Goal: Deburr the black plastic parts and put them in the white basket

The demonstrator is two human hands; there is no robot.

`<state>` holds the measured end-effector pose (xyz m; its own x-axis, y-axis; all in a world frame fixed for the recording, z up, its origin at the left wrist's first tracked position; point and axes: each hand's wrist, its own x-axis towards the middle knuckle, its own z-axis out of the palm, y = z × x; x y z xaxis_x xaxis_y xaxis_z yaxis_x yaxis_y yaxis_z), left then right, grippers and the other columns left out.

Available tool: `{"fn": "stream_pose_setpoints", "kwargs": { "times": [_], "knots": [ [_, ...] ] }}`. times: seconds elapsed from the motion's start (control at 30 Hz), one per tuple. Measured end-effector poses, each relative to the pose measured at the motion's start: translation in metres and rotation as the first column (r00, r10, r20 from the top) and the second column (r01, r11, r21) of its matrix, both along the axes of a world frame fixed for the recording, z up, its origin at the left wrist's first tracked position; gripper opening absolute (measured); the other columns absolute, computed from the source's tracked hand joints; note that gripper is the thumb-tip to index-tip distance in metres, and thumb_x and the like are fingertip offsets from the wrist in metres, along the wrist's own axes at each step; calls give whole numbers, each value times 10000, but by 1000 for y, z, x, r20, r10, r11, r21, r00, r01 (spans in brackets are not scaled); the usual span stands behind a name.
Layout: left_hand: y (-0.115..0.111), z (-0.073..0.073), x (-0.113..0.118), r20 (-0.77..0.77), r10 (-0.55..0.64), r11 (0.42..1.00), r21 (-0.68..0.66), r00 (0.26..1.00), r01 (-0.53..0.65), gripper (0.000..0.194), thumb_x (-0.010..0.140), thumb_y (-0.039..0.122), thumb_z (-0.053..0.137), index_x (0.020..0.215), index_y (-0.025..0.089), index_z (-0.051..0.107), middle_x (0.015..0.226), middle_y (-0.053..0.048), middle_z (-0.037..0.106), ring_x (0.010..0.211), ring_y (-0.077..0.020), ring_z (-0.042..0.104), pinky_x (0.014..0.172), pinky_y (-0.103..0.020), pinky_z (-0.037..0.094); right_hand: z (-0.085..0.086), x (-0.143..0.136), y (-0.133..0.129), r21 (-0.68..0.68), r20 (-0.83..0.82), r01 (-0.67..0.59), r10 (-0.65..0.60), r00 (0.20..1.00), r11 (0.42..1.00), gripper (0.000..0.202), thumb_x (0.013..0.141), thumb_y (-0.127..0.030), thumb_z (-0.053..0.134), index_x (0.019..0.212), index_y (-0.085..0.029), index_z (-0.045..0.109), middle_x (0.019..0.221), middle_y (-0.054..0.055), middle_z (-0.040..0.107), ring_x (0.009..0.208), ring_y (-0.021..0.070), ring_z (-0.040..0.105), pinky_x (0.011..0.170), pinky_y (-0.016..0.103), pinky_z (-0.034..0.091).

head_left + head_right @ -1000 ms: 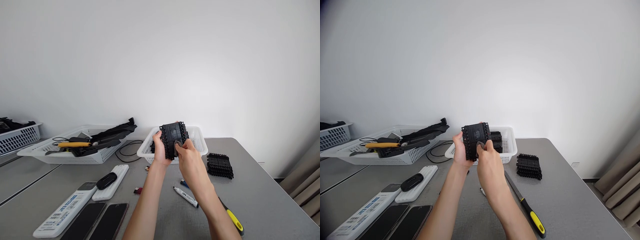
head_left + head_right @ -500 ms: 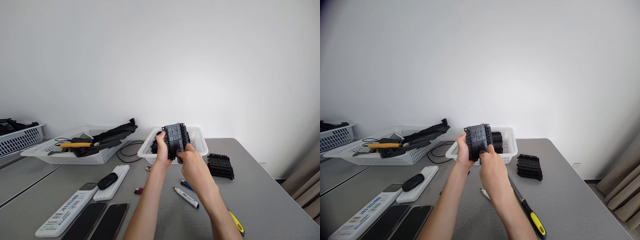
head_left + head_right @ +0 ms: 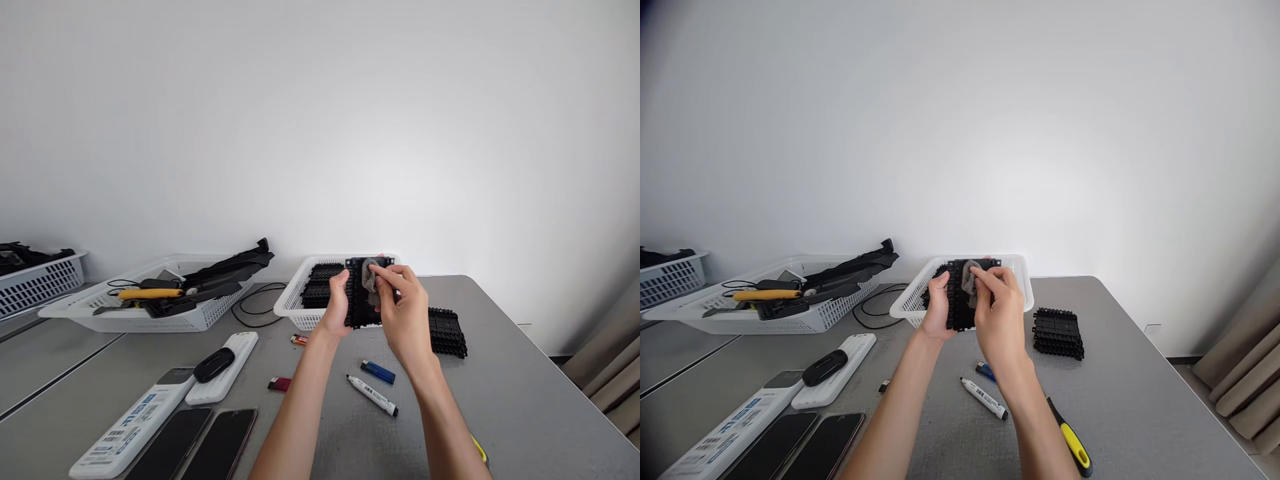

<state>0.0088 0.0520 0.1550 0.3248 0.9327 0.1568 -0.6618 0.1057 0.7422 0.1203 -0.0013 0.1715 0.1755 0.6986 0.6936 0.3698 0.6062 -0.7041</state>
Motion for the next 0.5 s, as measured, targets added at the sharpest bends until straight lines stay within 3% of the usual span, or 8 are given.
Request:
{"fn": "stream_pose_setpoints", "kwargs": {
  "times": [0.2,0.33,0.5],
  "knots": [
    [-3,-1,7,25,-154,986,66,988,152,547,881,480,489,1313,165,602,1221,-77,695,1243,-302,570,1080,-378,409,-5,-6,-2,38,194,93,-99,976,995,374,976,-130,395,1194,-152,698,1020,106,568,694,142,549,567,272,443],
    [-4,-1,7,35,-179,981,79,983,176,567,895,478,464,1367,179,559,1232,-69,689,1238,-299,574,1071,-384,414,-5,-4,-4,-1,289,79,-75,954,997,422,959,-93,354,1219,-140,683,1027,109,549,676,144,527,528,265,414],
    [-7,4,11,61,-173,985,39,983,171,625,869,508,477,1384,161,544,1186,-84,705,1162,-305,618,1008,-376,460,-4,-6,-6,-57,375,107,-78,924,993,435,927,-31,369,1188,-158,693,1006,95,523,703,141,533,594,250,438]
  ]
}}
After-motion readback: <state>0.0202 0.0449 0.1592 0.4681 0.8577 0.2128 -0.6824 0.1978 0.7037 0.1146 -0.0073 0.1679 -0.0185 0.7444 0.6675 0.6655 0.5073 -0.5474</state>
